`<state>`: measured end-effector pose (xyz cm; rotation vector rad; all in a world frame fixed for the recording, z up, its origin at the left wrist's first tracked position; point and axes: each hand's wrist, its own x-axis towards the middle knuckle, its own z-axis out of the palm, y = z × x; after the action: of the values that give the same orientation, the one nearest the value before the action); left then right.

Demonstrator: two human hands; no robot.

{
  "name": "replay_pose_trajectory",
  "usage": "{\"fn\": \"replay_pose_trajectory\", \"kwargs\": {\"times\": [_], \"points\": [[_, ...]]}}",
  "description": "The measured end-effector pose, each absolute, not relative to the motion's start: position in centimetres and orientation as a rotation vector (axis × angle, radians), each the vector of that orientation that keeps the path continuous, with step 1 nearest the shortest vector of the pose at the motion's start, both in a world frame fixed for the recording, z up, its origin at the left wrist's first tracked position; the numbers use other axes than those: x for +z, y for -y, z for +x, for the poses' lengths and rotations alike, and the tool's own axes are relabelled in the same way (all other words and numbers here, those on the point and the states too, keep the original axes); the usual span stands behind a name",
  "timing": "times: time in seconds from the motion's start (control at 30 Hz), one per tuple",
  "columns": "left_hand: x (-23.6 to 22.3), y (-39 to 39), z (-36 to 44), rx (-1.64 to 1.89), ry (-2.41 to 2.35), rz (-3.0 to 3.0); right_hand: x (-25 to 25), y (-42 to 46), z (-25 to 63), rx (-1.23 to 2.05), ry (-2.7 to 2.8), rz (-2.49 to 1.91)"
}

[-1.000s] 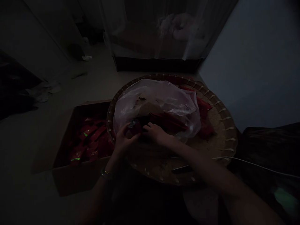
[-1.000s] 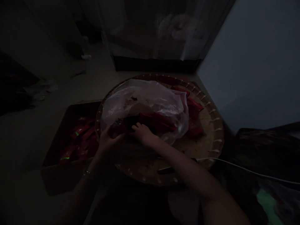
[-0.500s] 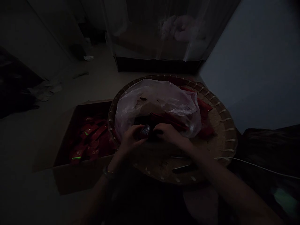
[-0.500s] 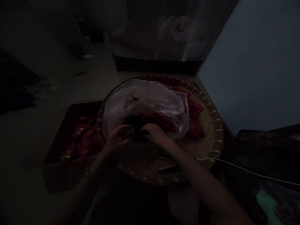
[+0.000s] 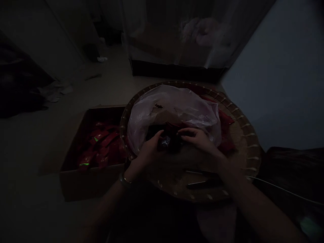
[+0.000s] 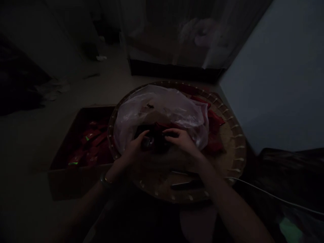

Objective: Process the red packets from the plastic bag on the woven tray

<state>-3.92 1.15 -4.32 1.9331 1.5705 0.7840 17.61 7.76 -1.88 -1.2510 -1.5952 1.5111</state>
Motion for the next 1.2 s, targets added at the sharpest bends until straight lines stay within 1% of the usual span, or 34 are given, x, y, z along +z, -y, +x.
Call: {"fn": "replay_pose_trajectory", "kwargs": {"times": [0.13, 0.33, 0.57, 0.83, 1.07, 1.2], "points": [[-3.9, -1.3, -3.7, 0.754, -1.596, 1.927, 0.3, -7.8, 17.7, 1.535, 1.561, -1.185], [-4.5, -1.3, -3.7, 0.764, -1.595, 1.916, 2.6, -7.2, 16.0, 1.414, 1.801, -1.193], [-4.8, -1.2, -4.0, 0.780, -1.568, 1.900, 3.1, -6.7, 14.1, 1.155, 2.145, -1.233], [-4.6, -0.9, -4.1, 0.789, -1.554, 1.895, 3.0, -6.4, 14.0, 0.770, 2.495, -1.167], [-4.5, -0.8, -4.1, 0.779, -1.552, 1.916, 3.1, -6.5, 13.2, 0.581, 2.535, -1.196], [-4.5, -0.8, -4.1, 0.776, -1.552, 1.932, 3.1, -6.1, 12.9, 0.562, 2.566, -1.172]]}}
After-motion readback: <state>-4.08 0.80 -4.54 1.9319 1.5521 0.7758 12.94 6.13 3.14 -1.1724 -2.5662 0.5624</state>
